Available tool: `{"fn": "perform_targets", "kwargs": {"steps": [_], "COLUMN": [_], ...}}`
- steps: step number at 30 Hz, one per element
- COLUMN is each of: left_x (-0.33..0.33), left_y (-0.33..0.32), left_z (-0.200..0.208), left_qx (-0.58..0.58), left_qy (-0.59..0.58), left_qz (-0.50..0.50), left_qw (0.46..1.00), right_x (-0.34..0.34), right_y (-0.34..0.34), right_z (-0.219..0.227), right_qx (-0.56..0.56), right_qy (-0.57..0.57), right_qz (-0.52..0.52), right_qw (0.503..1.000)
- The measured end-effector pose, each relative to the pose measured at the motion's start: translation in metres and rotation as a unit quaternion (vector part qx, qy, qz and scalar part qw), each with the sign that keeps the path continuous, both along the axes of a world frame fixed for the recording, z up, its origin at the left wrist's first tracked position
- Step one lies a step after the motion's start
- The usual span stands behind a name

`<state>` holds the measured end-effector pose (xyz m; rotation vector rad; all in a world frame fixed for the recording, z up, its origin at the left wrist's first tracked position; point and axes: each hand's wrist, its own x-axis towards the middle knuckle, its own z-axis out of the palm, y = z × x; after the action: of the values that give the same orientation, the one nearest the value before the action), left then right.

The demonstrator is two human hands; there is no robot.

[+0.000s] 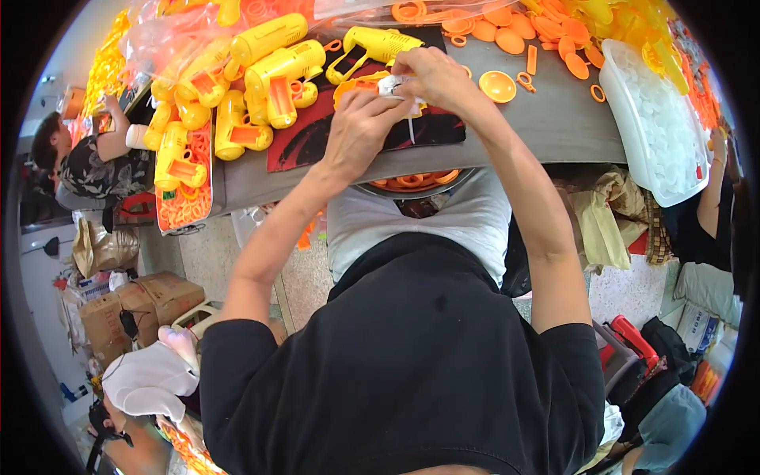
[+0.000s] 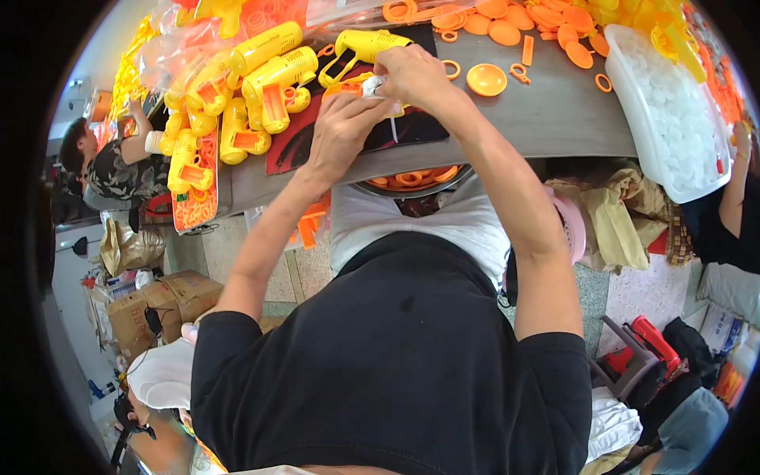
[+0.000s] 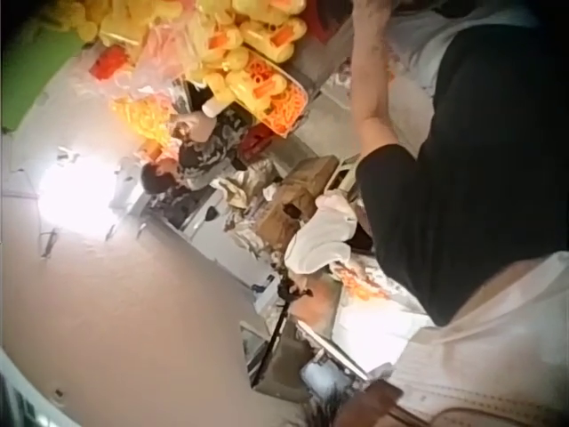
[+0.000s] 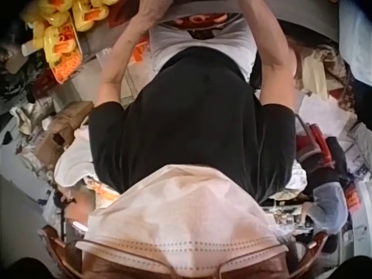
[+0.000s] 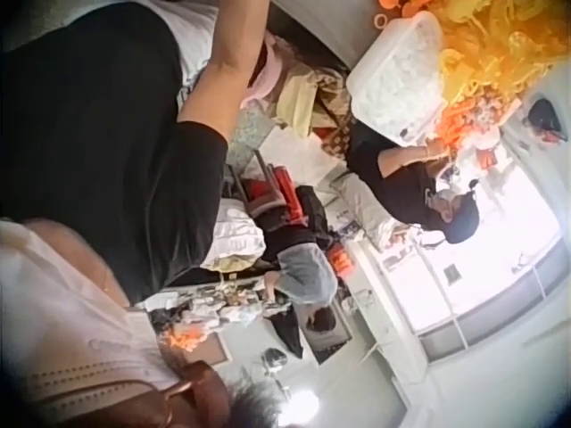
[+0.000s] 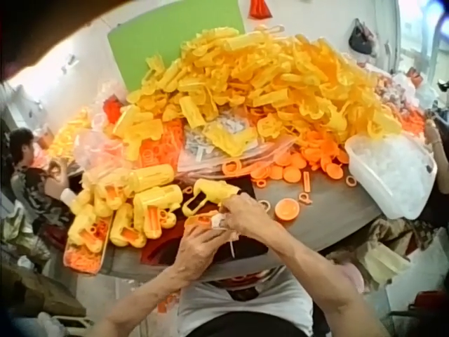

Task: The recorder is assembling yellow toy dart guns by connecting various plastic components on a workbench.

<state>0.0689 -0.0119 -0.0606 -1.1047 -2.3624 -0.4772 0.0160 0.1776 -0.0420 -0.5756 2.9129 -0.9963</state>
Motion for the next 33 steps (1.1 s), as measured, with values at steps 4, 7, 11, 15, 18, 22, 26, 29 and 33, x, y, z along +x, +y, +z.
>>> {"fn": "perform_targets", "kwargs": {"steps": [4, 7, 11, 15, 18, 22, 26, 29, 33], "left_x": [0.009, -0.004, -0.006, -0.005, -0.006, -0.007, -0.005, -0.005, 0.002], "left_y": [-0.012, -0.006, -0.01, -0.011, -0.011, -0.007, -0.01, -0.012, -0.012], "left_z": [0.0, 0.004, -0.01, -0.004, -0.006, -0.008, -0.007, -0.006, 0.001], "left_qx": [0.134, 0.144, 0.168, 0.18, 0.169, 0.169, 0.148, 0.112, 0.029], "left_qy": [0.021, -0.081, -0.143, -0.149, -0.152, -0.154, -0.156, -0.123, -0.073], "left_qz": [0.065, 0.065, 0.049, 0.05, 0.039, 0.038, 0.04, 0.034, 0.043], "left_qw": [0.989, 0.984, 0.974, 0.971, 0.973, 0.973, 0.976, 0.985, 0.996], "right_x": [0.013, 0.015, 0.054, 0.108, 0.111, 0.115, 0.12, 0.117, 0.078], "right_y": [-0.006, 0.001, -0.007, -0.012, -0.02, -0.019, -0.022, -0.013, 0.018], "right_z": [0.003, 0.002, -0.004, -0.018, -0.035, -0.036, -0.036, -0.028, 0.003], "right_qx": [-0.013, -0.021, -0.102, -0.015, -0.032, -0.039, -0.053, -0.096, -0.187], "right_qy": [0.033, 0.019, 0.217, 0.176, 0.209, 0.197, 0.19, 0.18, 0.116], "right_qz": [-0.002, -0.004, -0.153, -0.144, -0.14, -0.137, -0.1, -0.1, -0.157], "right_qw": [0.999, 1.0, 0.959, 0.974, 0.967, 0.97, 0.975, 0.974, 0.963]}}
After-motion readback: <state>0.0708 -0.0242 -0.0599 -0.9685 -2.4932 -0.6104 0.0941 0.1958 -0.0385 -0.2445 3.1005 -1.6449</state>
